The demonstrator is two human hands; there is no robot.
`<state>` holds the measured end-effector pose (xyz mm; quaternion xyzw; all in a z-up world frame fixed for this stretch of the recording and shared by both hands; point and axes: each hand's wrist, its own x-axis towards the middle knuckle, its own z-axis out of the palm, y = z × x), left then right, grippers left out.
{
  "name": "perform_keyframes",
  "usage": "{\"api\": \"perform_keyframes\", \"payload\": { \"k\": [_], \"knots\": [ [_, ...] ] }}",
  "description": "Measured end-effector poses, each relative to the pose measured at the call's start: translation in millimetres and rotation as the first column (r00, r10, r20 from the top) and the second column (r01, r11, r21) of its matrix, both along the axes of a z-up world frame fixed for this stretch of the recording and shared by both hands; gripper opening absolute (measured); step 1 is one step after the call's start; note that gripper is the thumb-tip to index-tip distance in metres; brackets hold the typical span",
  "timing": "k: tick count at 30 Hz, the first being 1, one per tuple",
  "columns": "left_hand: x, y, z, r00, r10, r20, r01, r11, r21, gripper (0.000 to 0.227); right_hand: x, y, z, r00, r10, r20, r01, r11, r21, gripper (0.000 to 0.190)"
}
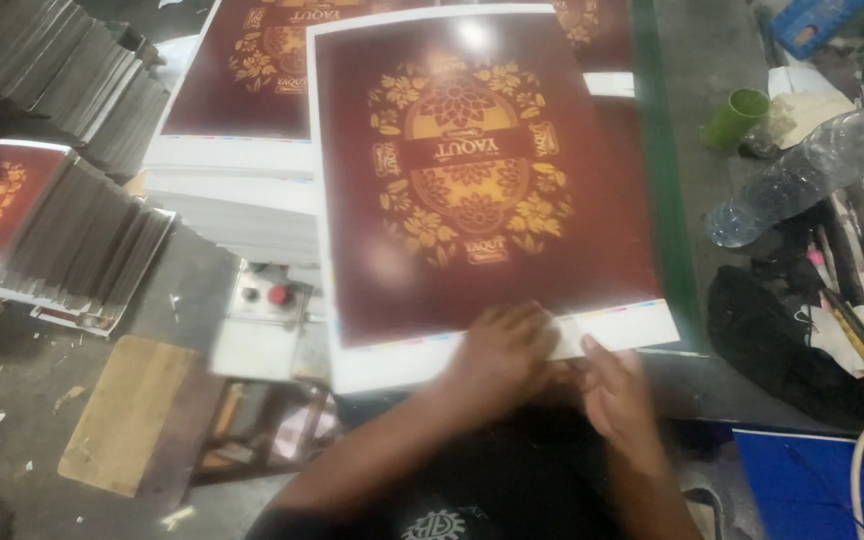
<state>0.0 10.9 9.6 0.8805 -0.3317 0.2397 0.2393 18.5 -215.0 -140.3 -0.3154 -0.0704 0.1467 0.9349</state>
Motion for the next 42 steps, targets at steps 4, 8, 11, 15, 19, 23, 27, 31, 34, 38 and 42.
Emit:
{"api": "perform_keyframes", "payload": {
  "k": [4,8,11,15,19,23,27,31,34,38,42],
  "knots": [
    [8.8,37.8,37.1,0.971,0.228,-0.071,-0.221,0.971,0.093,0.038,-12.3,-18.6,-3.2,0.957,-0.262,-0.125,0.173,0.862,-0.477,0.019],
    [45.5,88.0,47.5,0.908,0.394,-0.142,-0.227,0.748,0.623,0.023,-29.1,-50.8,-40.2,0.933,-0.338,-0.128,0.224,0.818,-0.529,0.019],
    [80.3,147.3,0.2,0.779,0.597,-0.193,-0.526,0.788,0.319,0.034,-44.2,-77.4,-68.3,0.954,-0.288,0.083,0.264,0.678,-0.686,0.019],
    [109.7,191.9,-10.3,0.798,0.601,-0.027,-0.562,0.761,0.324,0.060,-55.2,-78.6,-60.4,0.911,-0.406,-0.070,0.294,0.761,-0.579,0.022],
    [120.9,206.2,-25.3,0.793,0.609,-0.021,-0.558,0.740,0.375,0.086,-66.1,-102.2,-97.6,0.869,-0.433,-0.239,0.303,0.848,-0.435,0.026],
    [107.8,187.2,3.6,0.746,0.664,-0.052,-0.574,0.681,0.454,0.087,-71.8,-111.7,-118.4,0.841,-0.450,-0.301,0.293,0.846,-0.447,0.027],
    [103.4,187.6,16.9,0.709,0.697,-0.105,-0.544,0.636,0.548,0.063,-73.2,-106.0,-116.2,0.818,-0.483,-0.313,0.307,0.827,-0.471,0.030],
    [128.2,222.1,2.3,0.821,0.570,0.045,-0.496,0.671,0.551,0.047,-76.1,-114.7,-144.0,0.835,-0.456,-0.306,0.289,0.839,-0.461,0.031],
    [147.1,249.1,-3.6,0.859,0.469,0.203,-0.506,0.722,0.471,0.068,-79.4,-124.6,-157.5,0.848,-0.425,-0.315,0.257,0.851,-0.457,0.032],
    [160.5,264.0,11.9,0.877,0.458,0.145,-0.456,0.701,0.548,0.059,-82.4,-120.7,-149.9,0.845,-0.432,-0.316,0.264,0.850,-0.456,0.033],
    [167.2,278.2,34.4,0.882,0.449,0.140,-0.419,0.615,0.668,0.024,-80.7,-117.6,-140.5,0.824,-0.437,-0.360,0.222,0.834,-0.505,0.035]
  ]
}}
